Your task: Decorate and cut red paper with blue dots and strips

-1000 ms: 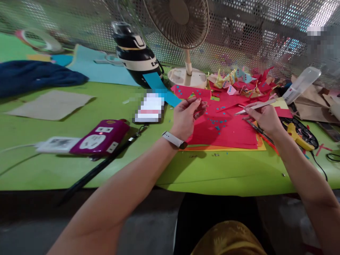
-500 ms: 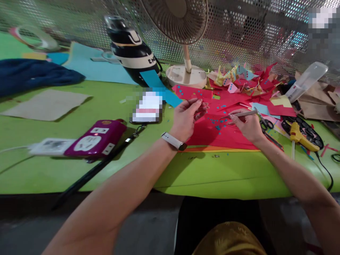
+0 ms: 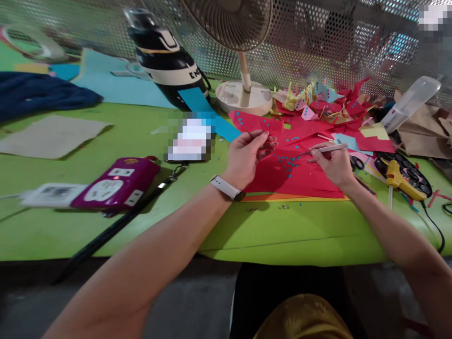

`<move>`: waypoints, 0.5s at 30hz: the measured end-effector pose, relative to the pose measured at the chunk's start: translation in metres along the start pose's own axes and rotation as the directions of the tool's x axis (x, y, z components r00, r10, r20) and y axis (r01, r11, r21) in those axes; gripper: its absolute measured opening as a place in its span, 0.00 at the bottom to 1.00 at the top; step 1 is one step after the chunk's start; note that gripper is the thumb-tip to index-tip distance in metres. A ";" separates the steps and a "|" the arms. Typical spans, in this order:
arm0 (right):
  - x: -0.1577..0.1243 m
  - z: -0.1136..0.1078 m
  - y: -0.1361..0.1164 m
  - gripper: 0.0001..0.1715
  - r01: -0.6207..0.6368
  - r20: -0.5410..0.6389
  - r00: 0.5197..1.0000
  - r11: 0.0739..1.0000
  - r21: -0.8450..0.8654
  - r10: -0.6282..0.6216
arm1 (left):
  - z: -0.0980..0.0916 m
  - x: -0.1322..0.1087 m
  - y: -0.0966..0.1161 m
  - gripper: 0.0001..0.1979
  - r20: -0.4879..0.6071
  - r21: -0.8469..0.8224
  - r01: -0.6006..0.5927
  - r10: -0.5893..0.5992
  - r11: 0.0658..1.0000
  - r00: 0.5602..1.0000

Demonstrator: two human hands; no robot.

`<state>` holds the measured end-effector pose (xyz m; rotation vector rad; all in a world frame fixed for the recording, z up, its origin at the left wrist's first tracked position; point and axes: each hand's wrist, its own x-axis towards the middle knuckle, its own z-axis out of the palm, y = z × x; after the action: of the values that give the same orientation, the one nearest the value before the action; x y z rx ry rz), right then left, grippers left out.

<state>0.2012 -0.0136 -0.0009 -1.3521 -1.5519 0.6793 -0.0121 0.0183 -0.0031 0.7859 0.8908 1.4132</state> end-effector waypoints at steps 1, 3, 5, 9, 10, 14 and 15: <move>0.000 0.001 0.002 0.21 0.001 0.007 1.000 1.000 0.001 -0.001 | 0.000 0.000 0.000 0.05 0.002 0.005 -0.002 0.002 1.000 1.000; 0.000 0.003 0.006 0.23 0.004 0.031 0.999 1.000 0.013 -0.004 | 0.000 0.000 -0.001 0.06 0.006 0.019 -0.006 0.006 1.000 1.000; 0.000 0.005 0.009 0.23 0.016 0.063 0.998 1.000 0.019 -0.017 | 0.000 0.000 -0.001 0.06 0.009 0.027 -0.008 0.007 1.000 1.000; -0.002 0.004 0.005 0.19 0.064 0.026 0.998 0.996 -0.060 -0.062 | 0.000 0.000 -0.001 0.06 0.006 0.021 -0.009 0.009 1.000 1.000; -0.003 0.003 0.002 0.18 0.070 0.005 0.998 0.995 -0.070 -0.069 | 0.000 0.000 -0.001 0.06 0.005 0.024 -0.010 0.009 1.000 1.000; -0.010 0.005 -0.007 0.16 0.083 0.005 0.997 0.996 -0.039 -0.083 | 0.000 -0.001 0.000 0.07 0.007 0.043 -0.012 0.012 0.999 1.000; -0.012 0.007 -0.008 0.16 0.087 0.024 0.996 0.996 -0.029 -0.086 | 0.001 -0.002 0.000 0.07 0.006 0.047 -0.013 0.013 0.999 1.000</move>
<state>0.1914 -0.0254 -0.0002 -1.2955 -1.6353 0.6220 -0.0116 0.0167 -0.0026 0.8316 0.9188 1.4049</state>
